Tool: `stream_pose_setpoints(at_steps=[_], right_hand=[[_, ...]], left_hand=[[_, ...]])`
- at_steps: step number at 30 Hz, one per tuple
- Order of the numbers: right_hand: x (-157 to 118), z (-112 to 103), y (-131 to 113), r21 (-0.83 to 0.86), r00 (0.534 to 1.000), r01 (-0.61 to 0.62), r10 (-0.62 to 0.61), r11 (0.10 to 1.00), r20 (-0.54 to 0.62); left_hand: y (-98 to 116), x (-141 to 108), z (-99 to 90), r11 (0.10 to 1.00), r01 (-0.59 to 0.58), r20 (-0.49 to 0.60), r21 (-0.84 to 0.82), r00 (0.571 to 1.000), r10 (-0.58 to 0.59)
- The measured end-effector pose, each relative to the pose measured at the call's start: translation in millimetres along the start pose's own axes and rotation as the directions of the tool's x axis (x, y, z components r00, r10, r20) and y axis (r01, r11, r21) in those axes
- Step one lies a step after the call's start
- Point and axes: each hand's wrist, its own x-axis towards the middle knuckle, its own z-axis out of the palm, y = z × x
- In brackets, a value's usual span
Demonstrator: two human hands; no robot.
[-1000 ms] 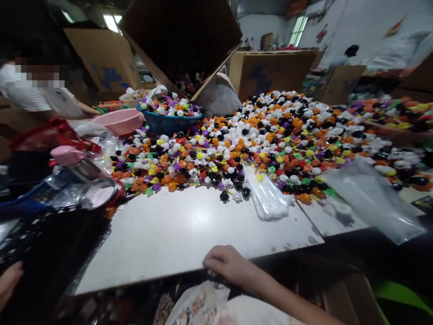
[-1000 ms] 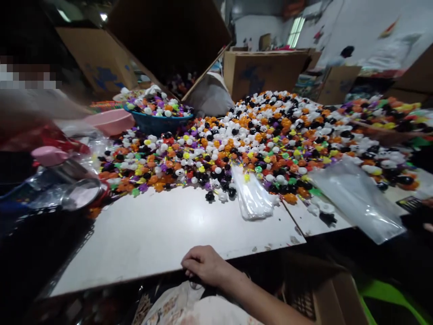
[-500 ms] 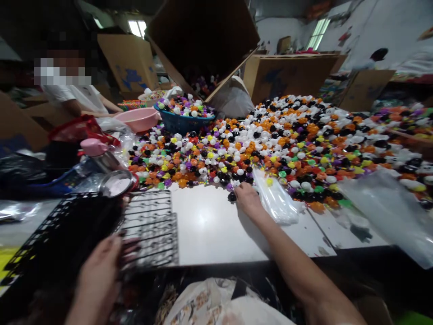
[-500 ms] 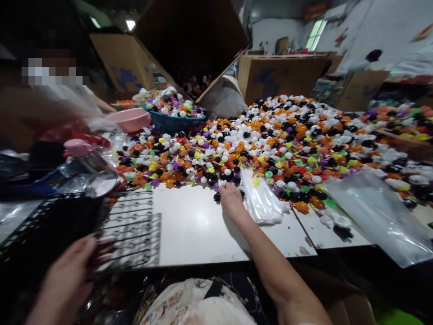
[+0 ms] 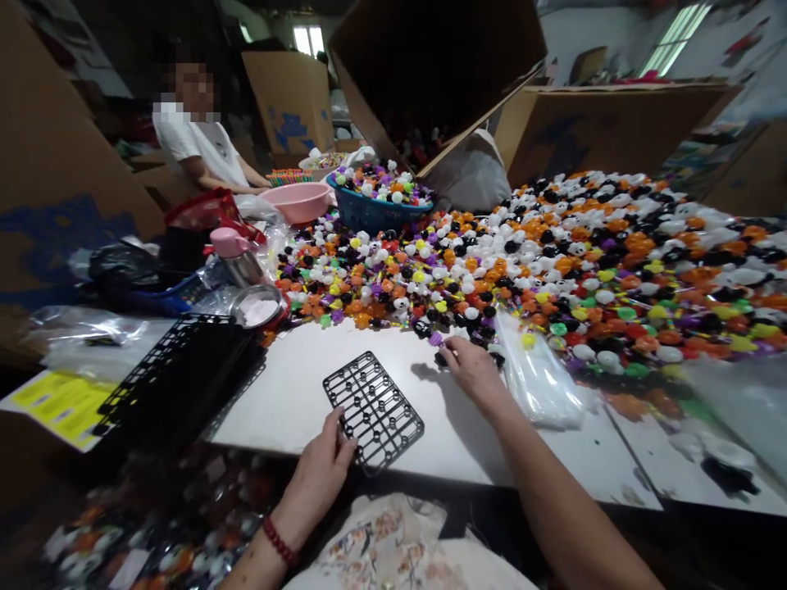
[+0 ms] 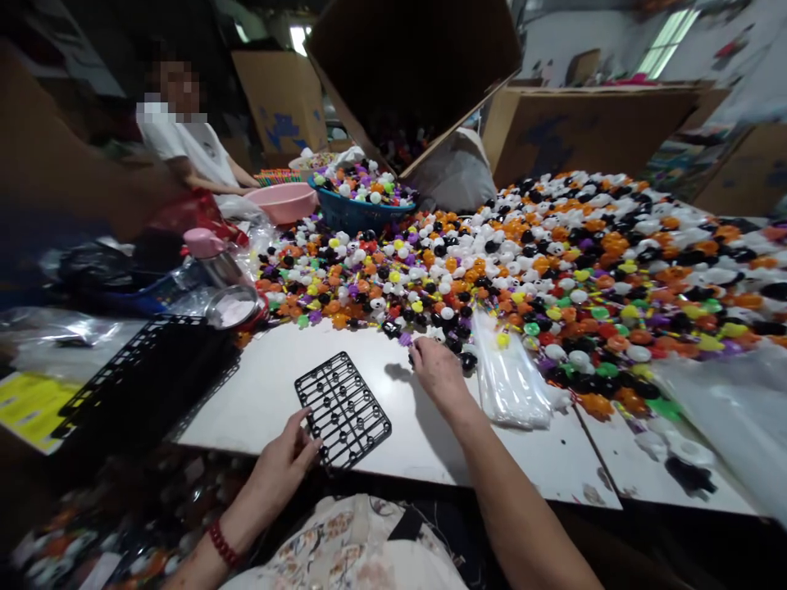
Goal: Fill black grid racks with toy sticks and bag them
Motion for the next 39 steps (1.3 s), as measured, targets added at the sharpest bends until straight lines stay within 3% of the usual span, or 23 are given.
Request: stream_pose_setpoints(at_steps=[3,7,10,13,19,26,31,36,39], right_hand=[[-14.2,10.1,-18.0,0.354,0.994,0.025,-0.061,0.935,0.09],[-23.5,41.7,-41.7,0.677,0.965,-0.105,-0.089,0.728,0.246],[-22.5,68.1,-65.1,0.817,0.943,-0.236,-0.081,0.526,0.324],[-14.9,87.9,-92.0,0.843,0.922,-0.302,-0.089,0.445,0.377],[8.7,122.7,-132.0,0.822,0.887,-0.336,-0.14,0.459,0.441],[17.7,148.8,-145.4,0.745,0.874,-0.254,-0.184,0.617,0.45],[22.5,138.8,-147.3,0.574,0.879,-0.007,-0.269,0.819,0.394],[20.8,132.3,-152.1,0.451,0.851,0.221,-0.397,0.865,0.345],[20.1,135.3,-154.4,0.369,0.84,0.296,-0.425,0.881,0.339]], left_hand=[[5.6,4.9,-3.8,0.959,-0.225,-0.035,0.172,0.972,0.234],[-1.6,14.0,-4.1,0.803,-0.474,-0.092,0.363,0.839,0.537],[-13.6,18.1,0.2,0.736,-0.508,-0.037,0.448,0.812,0.583],[-18.9,18.1,7.7,0.738,-0.483,-0.013,0.472,0.833,0.554],[-8.8,13.9,22.3,0.763,-0.425,-0.072,0.487,0.851,0.52],[-9.3,13.0,28.3,0.793,-0.396,-0.127,0.463,0.855,0.502],[-12.0,11.6,30.2,0.801,-0.393,-0.162,0.451,0.847,0.507],[-18.1,14.4,33.8,0.776,-0.405,-0.187,0.484,0.818,0.544],[-21.4,18.1,34.6,0.745,-0.421,-0.203,0.517,0.785,0.585]])
